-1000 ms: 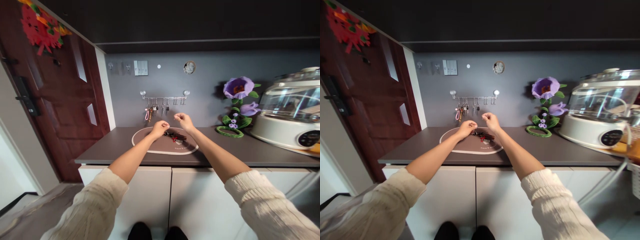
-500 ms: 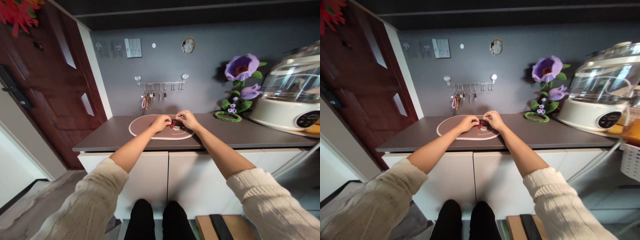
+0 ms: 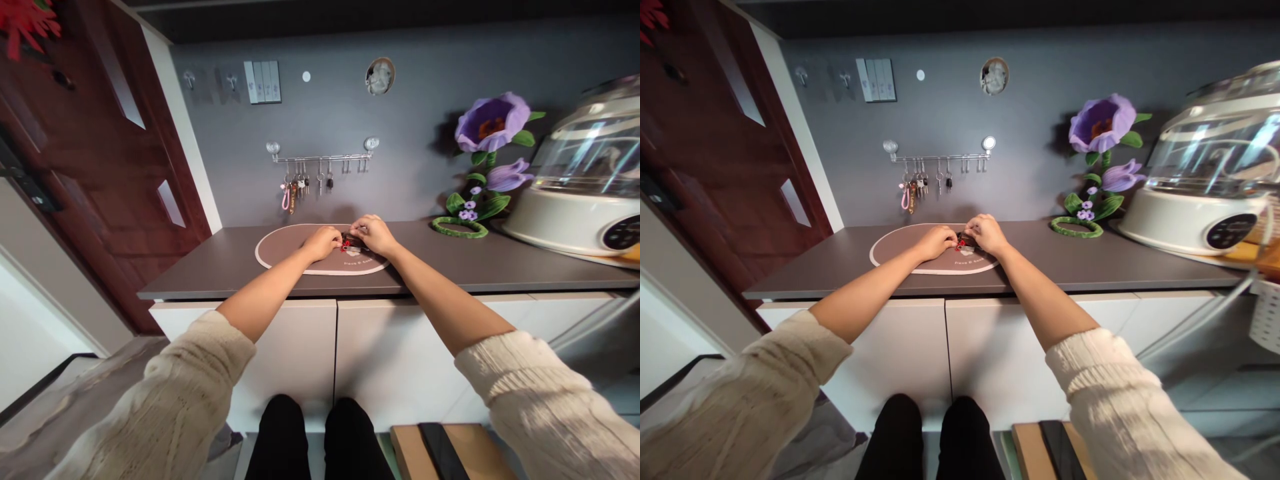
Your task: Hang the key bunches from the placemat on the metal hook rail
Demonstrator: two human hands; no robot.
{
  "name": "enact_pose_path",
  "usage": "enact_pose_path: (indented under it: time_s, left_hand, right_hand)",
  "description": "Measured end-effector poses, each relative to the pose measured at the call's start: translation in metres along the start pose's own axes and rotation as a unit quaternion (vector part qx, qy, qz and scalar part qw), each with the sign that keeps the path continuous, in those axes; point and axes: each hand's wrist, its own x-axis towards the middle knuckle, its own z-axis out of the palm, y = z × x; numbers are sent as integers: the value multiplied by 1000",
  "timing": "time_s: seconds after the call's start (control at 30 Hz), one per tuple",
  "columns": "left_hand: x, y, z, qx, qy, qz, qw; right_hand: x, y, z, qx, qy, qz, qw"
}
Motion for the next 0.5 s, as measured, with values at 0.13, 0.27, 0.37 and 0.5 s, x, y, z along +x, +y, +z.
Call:
enact_pose_path:
  time_s: [0.13,0.27,0.37,0.5]
  left_hand:
    - [-1,-1,0,15,19,-11,1000]
    - [-1,-4,-1,7,55,-22,998]
    - [0,-6,-2,-13,82,-29,996]
    - [2,-9,-3,-42,112,-36,992]
  right_hand:
    - [1,-2,-1,2,10,8,1000]
    - [1,-2,-1,7,8,12,1000]
    - [1,-2,0,6,6,12,1000]
    - [1,-2,0,3,5,6,1000]
